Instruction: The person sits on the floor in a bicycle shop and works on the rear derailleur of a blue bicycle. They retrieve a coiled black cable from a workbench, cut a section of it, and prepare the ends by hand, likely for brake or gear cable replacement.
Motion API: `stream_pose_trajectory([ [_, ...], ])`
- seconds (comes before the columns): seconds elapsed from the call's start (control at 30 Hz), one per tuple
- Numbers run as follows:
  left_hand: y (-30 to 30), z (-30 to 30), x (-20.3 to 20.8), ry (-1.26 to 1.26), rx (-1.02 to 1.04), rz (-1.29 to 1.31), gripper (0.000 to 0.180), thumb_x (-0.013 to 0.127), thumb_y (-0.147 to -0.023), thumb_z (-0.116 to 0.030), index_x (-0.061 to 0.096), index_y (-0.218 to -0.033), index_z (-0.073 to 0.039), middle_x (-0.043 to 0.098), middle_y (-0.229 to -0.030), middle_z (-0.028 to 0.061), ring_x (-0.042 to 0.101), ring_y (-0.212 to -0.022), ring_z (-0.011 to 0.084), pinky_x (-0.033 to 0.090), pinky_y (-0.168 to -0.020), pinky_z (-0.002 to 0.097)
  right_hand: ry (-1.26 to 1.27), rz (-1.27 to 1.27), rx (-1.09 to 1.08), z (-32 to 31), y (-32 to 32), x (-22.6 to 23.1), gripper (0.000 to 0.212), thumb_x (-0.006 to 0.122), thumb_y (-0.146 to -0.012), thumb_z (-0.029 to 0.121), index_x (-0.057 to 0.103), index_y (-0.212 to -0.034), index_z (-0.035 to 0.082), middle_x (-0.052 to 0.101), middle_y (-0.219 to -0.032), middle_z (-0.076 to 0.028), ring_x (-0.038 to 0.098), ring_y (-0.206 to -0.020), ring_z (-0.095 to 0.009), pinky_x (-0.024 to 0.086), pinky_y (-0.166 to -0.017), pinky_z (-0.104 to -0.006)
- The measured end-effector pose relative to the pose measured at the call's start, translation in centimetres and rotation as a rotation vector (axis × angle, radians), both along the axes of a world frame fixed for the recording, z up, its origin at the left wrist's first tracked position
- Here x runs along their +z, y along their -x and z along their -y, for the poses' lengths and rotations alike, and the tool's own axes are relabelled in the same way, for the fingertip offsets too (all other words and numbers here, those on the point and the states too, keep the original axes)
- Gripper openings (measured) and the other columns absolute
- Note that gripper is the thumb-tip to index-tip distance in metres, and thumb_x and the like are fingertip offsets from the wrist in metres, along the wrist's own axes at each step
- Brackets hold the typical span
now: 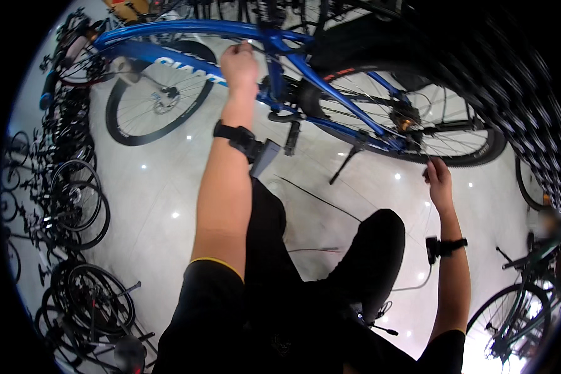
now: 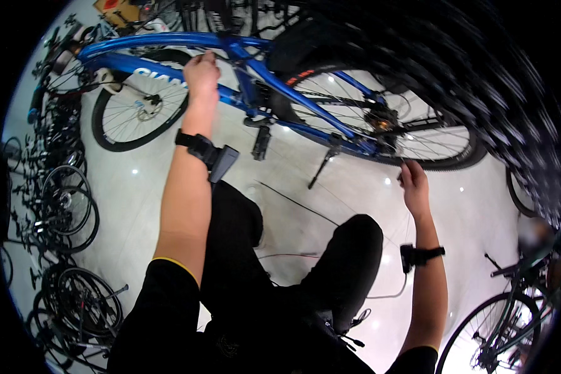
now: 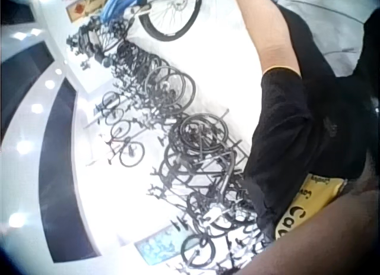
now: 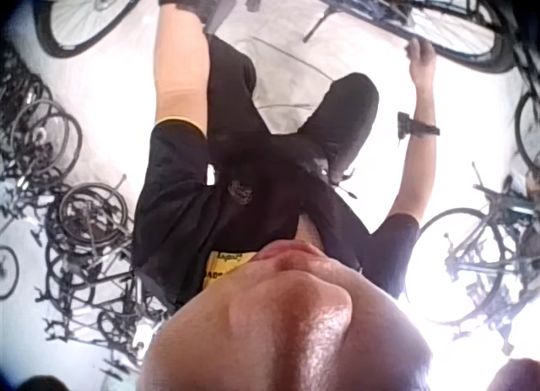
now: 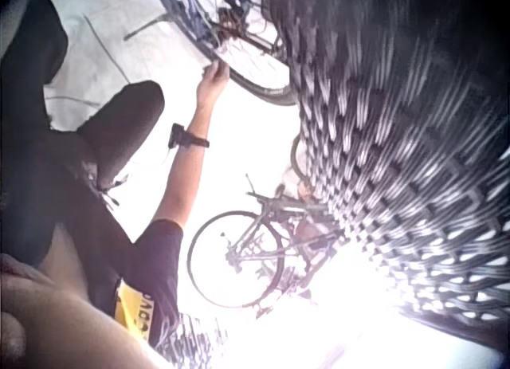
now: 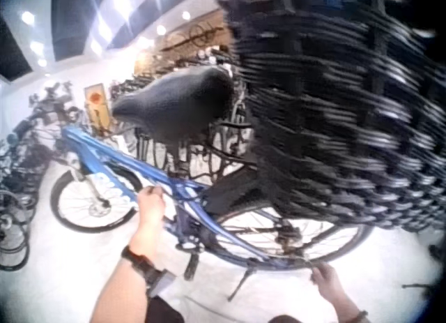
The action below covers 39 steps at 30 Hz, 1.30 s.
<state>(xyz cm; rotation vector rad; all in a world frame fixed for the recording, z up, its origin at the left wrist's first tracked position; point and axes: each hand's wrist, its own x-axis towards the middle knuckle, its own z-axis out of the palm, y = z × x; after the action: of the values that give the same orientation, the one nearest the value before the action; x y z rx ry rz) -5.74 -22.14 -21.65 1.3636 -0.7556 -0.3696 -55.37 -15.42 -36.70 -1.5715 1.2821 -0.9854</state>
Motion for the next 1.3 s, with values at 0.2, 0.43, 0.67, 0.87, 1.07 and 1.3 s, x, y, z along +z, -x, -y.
stream_pose_trajectory([
  [0.2, 1.1, -0.8, -0.4, 0.133, -0.049, -0.155, 0.023, 0.060, -0.096, -0.016, 0.056, -0.082, 0.002, 0.055, -0.066, 0.0046, 0.053, -0.053, 0.0132, 0.041, -0.046, 0.0248, 0.084, -0.055, -0.032, 2.3, -1.4, 1.5, 0.018, 0.056, -0.097, 0.017, 0.062, -0.102, 0.001, 0.055, -0.072, 0.000, 0.048, -0.064, -0.007, 0.041, -0.058, -0.0230],
  [0.43, 1.6, -1.2, -1.4, 0.152, -0.165, -0.150, 0.022, 0.066, -0.093, -0.014, 0.054, -0.098, 0.003, 0.062, -0.080, 0.0082, 0.064, -0.070, 0.0159, 0.052, -0.065, 0.0249, 0.127, -0.074, -0.046, 3.5, -2.8, 0.8, 0.020, 0.059, -0.096, 0.018, 0.061, -0.098, -0.002, 0.054, -0.070, -0.001, 0.046, -0.064, -0.008, 0.041, -0.058, -0.0252],
  [0.67, 6.5, -4.5, -2.2, -0.118, -0.346, -0.259, 0.024, 0.067, -0.092, -0.018, 0.056, -0.101, 0.001, 0.065, -0.091, 0.0087, 0.067, -0.083, 0.0176, 0.052, -0.068, 0.0243, 0.137, -0.018, -0.046, 2.9, -2.8, 1.5, 0.018, 0.061, -0.095, 0.015, 0.061, -0.100, -0.003, 0.055, -0.073, 0.000, 0.047, -0.066, -0.007, 0.041, -0.060, -0.0237],
  [0.87, 7.7, -5.4, -2.5, -0.273, -0.597, -0.253, 0.015, 0.060, -0.096, -0.017, 0.057, -0.100, -0.002, 0.067, -0.099, 0.0103, 0.069, -0.091, 0.0204, 0.051, -0.075, 0.0261, 0.156, -0.062, -0.043, 2.3, -3.7, 2.2, 0.019, 0.063, -0.093, 0.013, 0.062, -0.105, -0.001, 0.057, -0.075, -0.001, 0.049, -0.068, -0.008, 0.043, -0.062, -0.0239],
  [1.07, 8.9, -5.2, -3.1, -0.233, -0.662, -0.192, 0.009, 0.055, -0.096, -0.009, 0.056, -0.097, 0.000, 0.067, -0.093, 0.0096, 0.069, -0.090, 0.0206, 0.053, -0.074, 0.0270, 0.270, -0.071, -0.019, 2.2, -4.4, 2.8, 0.021, 0.066, -0.090, 0.009, 0.064, -0.108, -0.001, 0.063, -0.084, -0.005, 0.055, -0.072, -0.010, 0.046, -0.066, -0.0243],
  [1.3, 9.9, -4.5, -4.0, -0.277, -0.635, -0.114, 0.014, 0.052, -0.097, -0.003, 0.056, -0.104, 0.008, 0.065, -0.099, 0.0145, 0.069, -0.089, 0.0218, 0.057, -0.080, 0.0289, 0.270, -0.070, -0.031, 2.7, -4.7, 2.5, 0.018, 0.066, -0.091, 0.009, 0.066, -0.106, -0.001, 0.065, -0.088, -0.006, 0.058, -0.075, -0.011, 0.047, -0.069, -0.0241],
])
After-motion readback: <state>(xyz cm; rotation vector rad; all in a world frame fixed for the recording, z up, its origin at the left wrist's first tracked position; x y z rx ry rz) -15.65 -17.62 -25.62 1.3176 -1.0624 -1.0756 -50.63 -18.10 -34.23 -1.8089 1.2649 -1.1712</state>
